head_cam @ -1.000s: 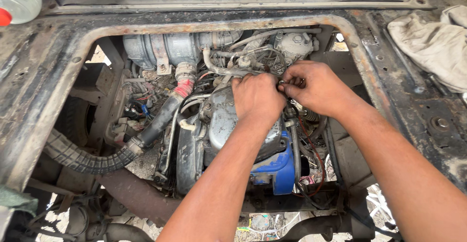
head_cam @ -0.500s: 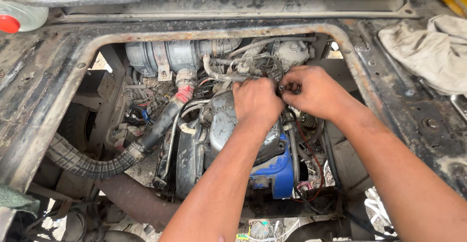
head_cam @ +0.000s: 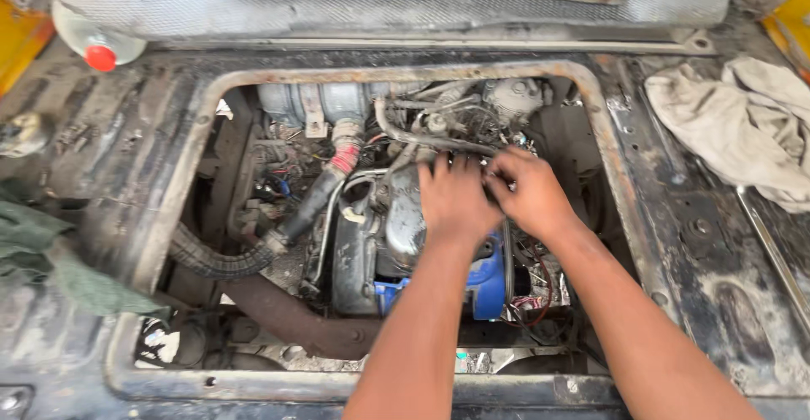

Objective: The person manipulates wires and electrical connectors inside an open vehicle engine compartment by hand and then uses a socket wrench to work on a component.

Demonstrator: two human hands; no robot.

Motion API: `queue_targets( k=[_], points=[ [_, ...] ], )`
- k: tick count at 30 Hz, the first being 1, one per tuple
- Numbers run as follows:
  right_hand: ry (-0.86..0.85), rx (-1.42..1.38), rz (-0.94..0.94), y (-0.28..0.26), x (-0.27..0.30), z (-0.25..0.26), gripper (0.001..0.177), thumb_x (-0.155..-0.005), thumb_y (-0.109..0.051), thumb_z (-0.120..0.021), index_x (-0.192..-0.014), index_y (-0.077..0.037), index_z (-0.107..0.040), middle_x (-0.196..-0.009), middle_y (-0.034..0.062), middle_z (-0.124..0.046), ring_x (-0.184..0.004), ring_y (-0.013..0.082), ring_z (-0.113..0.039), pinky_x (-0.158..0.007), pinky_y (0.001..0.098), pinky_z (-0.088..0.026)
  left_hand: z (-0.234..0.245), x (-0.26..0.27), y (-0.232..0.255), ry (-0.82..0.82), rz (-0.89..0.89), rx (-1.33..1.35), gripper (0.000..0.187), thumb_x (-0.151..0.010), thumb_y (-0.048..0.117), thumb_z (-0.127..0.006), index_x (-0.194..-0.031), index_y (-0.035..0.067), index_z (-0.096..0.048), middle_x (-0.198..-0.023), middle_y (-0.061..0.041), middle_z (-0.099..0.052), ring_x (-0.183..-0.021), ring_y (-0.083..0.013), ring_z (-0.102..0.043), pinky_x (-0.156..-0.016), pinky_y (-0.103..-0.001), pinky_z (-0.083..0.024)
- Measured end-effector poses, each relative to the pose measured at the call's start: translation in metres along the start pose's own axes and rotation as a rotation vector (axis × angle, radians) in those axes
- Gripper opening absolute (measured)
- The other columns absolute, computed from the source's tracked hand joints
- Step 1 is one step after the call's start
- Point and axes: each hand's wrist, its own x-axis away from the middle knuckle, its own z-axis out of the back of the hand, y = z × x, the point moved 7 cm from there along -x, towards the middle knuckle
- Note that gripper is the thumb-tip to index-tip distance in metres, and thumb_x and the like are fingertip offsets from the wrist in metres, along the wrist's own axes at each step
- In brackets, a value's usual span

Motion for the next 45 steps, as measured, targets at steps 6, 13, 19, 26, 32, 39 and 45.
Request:
queue_targets(
  k=[6,13,19,26,32,39,45],
  points=[
    [0.014,-0.042,0.043,-0.009,0.001,0.011,0.015,-0.079,-0.002,-0.072,-0.094,-0.001,-0.070,-0.093,0.0155,-0.068,-0.087,0.0355,-0.067,-0.076,0.0398,-0.054,-0.009,0.014,0.005,-0.122,0.036,-0.083,0.075,-0.074,0.034,-0.065,-0.138,-0.003,-0.051,-0.146,-0.022,-0.047,-0.144,-0.0403,-0.032,-0.117,-0.065,-0.014],
    [0.094,-0.013,-0.003,-0.015,0.004,0.010,0.017,-0.077,0.001,-0.071,-0.095,-0.001,-0.071,-0.101,0.0181,-0.068,-0.095,0.0404,-0.067,-0.084,0.0432,-0.056,-0.001,0.011,0.007,-0.174,0.033,-0.038,0.070,-0.077,0.034,-0.063,-0.136,-0.002,-0.053,-0.144,-0.022,-0.049,-0.143,-0.0418,-0.032,-0.116,-0.069,-0.013],
    [0.061,0.064,-0.125,-0.020,0.001,0.010,0.018,-0.080,-0.003,-0.070,-0.098,-0.003,-0.073,-0.103,0.0162,-0.069,-0.092,0.0406,-0.067,-0.080,0.0451,-0.055,0.002,0.006,0.010,-0.265,0.054,-0.080,0.071,-0.079,0.034,-0.062,-0.138,-0.003,-0.050,-0.147,-0.021,-0.046,-0.145,-0.0404,-0.028,-0.117,-0.068,-0.011],
    [0.011,0.135,-0.073,-0.018,-0.002,0.008,0.028,-0.080,0.001,-0.065,-0.106,-0.003,-0.075,-0.104,0.0158,-0.070,-0.096,0.0399,-0.067,-0.085,0.0457,-0.055,0.004,0.003,0.011,-0.318,0.076,-0.063,0.077,-0.077,0.034,-0.064,-0.141,-0.003,-0.047,-0.150,-0.021,-0.042,-0.147,-0.0393,-0.025,-0.117,-0.065,-0.009],
    [0.006,0.092,-0.043,-0.026,-0.002,0.011,0.032,-0.078,0.005,-0.063,-0.106,-0.003,-0.076,-0.111,0.0157,-0.071,-0.103,0.0385,-0.068,-0.089,0.0427,-0.054,0.009,0.006,0.013,-0.258,0.056,-0.082,0.077,-0.077,0.033,-0.064,-0.142,-0.005,-0.046,-0.149,-0.023,-0.044,-0.146,-0.0398,-0.028,-0.118,-0.066,-0.011],
    [0.103,-0.038,-0.169,-0.023,-0.005,0.023,0.019,-0.085,-0.003,-0.072,-0.103,-0.003,-0.075,-0.106,0.0172,-0.073,-0.098,0.0380,-0.070,-0.086,0.0413,-0.056,0.010,0.007,0.012,-0.321,0.066,-0.078,0.077,-0.077,0.032,-0.065,-0.142,-0.005,-0.045,-0.147,-0.022,-0.044,-0.146,-0.0400,-0.028,-0.118,-0.064,-0.012],
    [0.101,-0.084,-0.129,-0.002,0.003,0.016,0.022,-0.086,0.002,-0.067,-0.106,-0.004,-0.076,-0.104,0.0167,-0.075,-0.095,0.0364,-0.072,-0.083,0.0402,-0.057,-0.022,0.017,0.009,-0.265,0.006,-0.110,0.075,-0.083,0.033,-0.062,-0.145,-0.005,-0.043,-0.154,-0.023,-0.039,-0.147,-0.0410,-0.026,-0.118,-0.059,-0.015]
  ],
)
